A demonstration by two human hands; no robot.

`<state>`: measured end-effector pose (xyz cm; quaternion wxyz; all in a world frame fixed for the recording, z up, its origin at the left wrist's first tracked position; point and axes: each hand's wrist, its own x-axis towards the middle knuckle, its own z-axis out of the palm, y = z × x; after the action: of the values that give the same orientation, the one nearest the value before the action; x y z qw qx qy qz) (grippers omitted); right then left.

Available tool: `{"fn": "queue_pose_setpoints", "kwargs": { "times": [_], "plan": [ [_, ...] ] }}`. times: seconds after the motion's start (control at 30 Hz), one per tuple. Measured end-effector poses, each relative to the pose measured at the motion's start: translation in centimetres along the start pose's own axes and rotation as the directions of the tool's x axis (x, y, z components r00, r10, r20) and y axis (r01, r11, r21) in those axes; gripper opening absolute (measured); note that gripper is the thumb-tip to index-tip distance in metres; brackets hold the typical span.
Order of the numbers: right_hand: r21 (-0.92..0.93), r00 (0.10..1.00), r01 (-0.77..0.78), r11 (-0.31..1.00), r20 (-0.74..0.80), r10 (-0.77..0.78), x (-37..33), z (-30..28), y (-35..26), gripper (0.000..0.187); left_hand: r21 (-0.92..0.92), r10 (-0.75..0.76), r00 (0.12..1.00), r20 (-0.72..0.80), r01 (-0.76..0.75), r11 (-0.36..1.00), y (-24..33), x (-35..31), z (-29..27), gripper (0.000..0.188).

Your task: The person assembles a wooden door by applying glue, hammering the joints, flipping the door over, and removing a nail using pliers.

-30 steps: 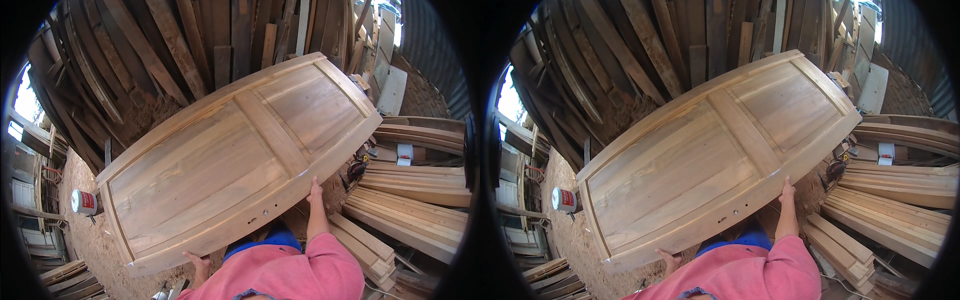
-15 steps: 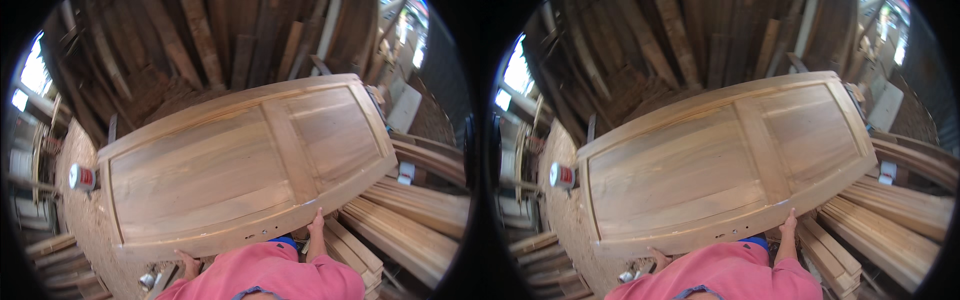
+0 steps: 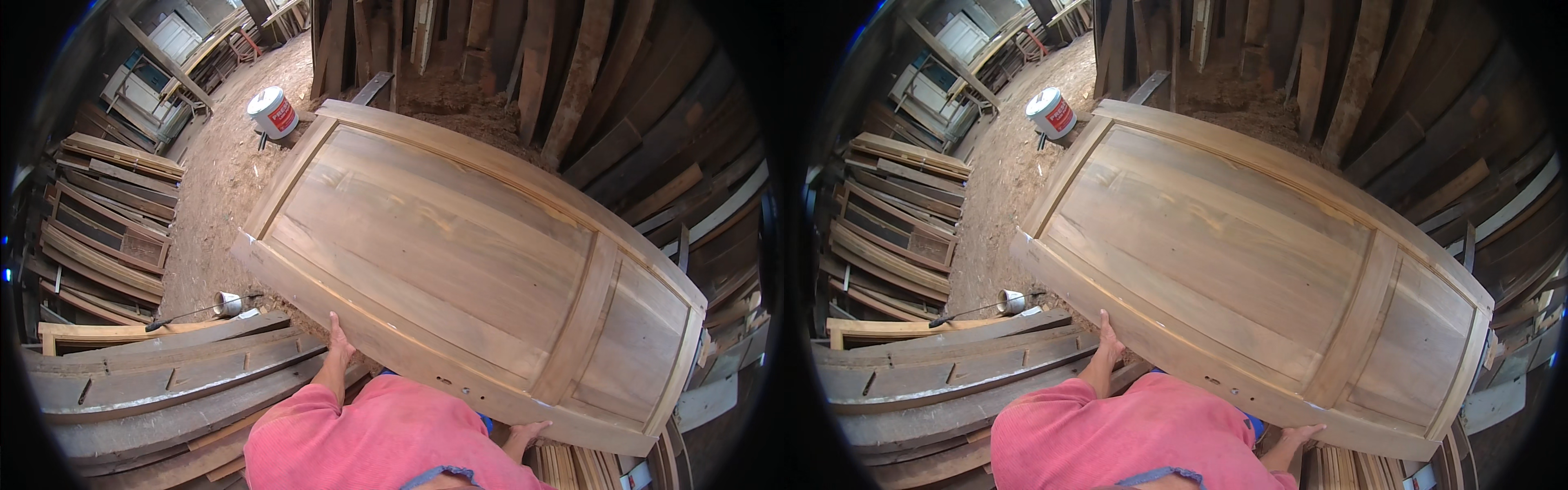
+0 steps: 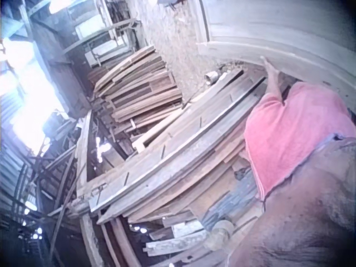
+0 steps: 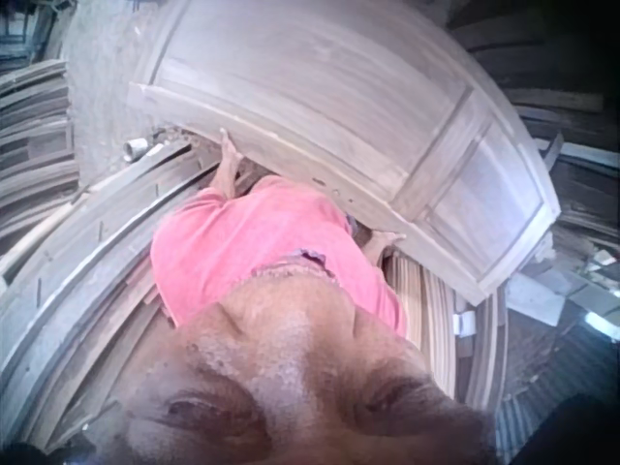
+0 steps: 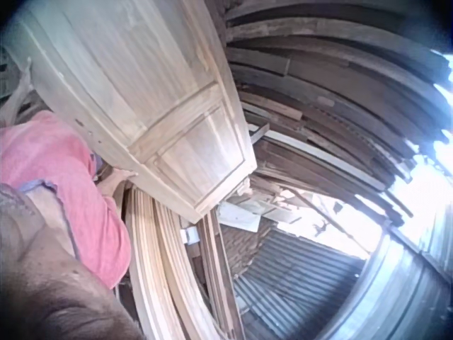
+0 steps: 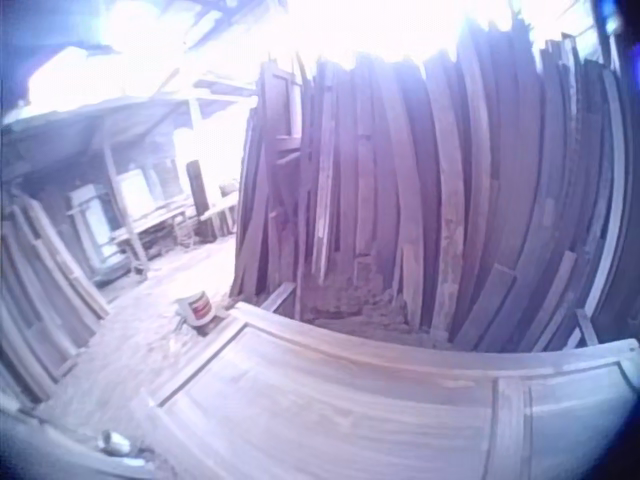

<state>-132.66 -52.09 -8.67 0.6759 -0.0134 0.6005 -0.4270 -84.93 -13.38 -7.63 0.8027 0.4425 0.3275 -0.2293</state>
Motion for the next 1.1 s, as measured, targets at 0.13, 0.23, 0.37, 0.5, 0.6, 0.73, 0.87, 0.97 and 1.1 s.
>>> {"fn": "queue_pose_setpoints", "kwargs": {
  "times": [0.13, 0.23, 0.37, 0.5, 0.6, 0.73, 0.87, 0.97, 1.1],
  "plan": [
    [0.032, 0.999, 0.033, 0.999, -0.014, -0.033, -1.2, 2.0, -0.2, 0.081, -0.015, 0.001, 0.999, 0.046, 0.000, 1.000, -0.6, 0.1, 0.9, 0.090],
    [-0.024, 0.998, 0.012, 1.000, -0.064, -0.013, -2.2, 3.0, -0.5, 0.082, -0.031, 0.020, 0.999, 0.046, -0.019, 0.999, -1.0, -0.3, -0.9, 0.089],
    [0.038, 1.000, -0.014, 0.999, 0.024, 0.013, -0.3, 1.2, -1.0, 0.086, -0.052, -0.027, 1.000, -0.005, 0.027, 0.998, -1.9, -1.5, -0.9, 0.086],
    [-0.019, 1.000, -0.023, 1.000, 0.011, 0.023, 4.0, -4.1, -1.7, 0.088, -0.073, -0.079, 0.997, -0.002, 0.078, 0.994, -2.5, -3.4, -0.5, 0.086],
    [0.012, 0.999, -0.042, 0.999, 0.000, 0.042, 0.4, -1.3, -1.1, 0.087, -0.026, -0.004, 0.999, -0.042, 0.002, 1.000, -2.0, -2.1, -1.5, 0.086],
    [-0.226, 0.989, 0.044, 0.973, -0.130, -0.075, -0.3, -1.1, -2.6, 0.092, -0.020, -0.056, 0.995, -0.078, 0.055, 0.998, -2.7, -2.9, -0.6, 0.083],
    [-0.068, 0.969, 0.137, 0.988, -0.200, -0.148, 4.9, -3.6, -6.6, 0.089, 0.016, -0.019, 0.997, -0.069, 0.020, 1.000, -2.0, -2.5, -3.4, 0.085],
    [0.060, 0.987, 0.102, 0.993, -0.129, -0.094, 8.0, -5.5, -8.3, 0.085, 0.084, -0.041, 0.986, -0.162, 0.055, 0.995, -2.5, -1.6, -1.7, 0.086],
    [0.051, 0.978, 0.159, 0.986, -0.144, -0.150, 6.8, -4.7, -7.5, 0.081, 0.041, -0.026, 0.997, -0.067, 0.029, 0.999, -1.6, -1.4, -2.1, 0.085]
  ]
}}
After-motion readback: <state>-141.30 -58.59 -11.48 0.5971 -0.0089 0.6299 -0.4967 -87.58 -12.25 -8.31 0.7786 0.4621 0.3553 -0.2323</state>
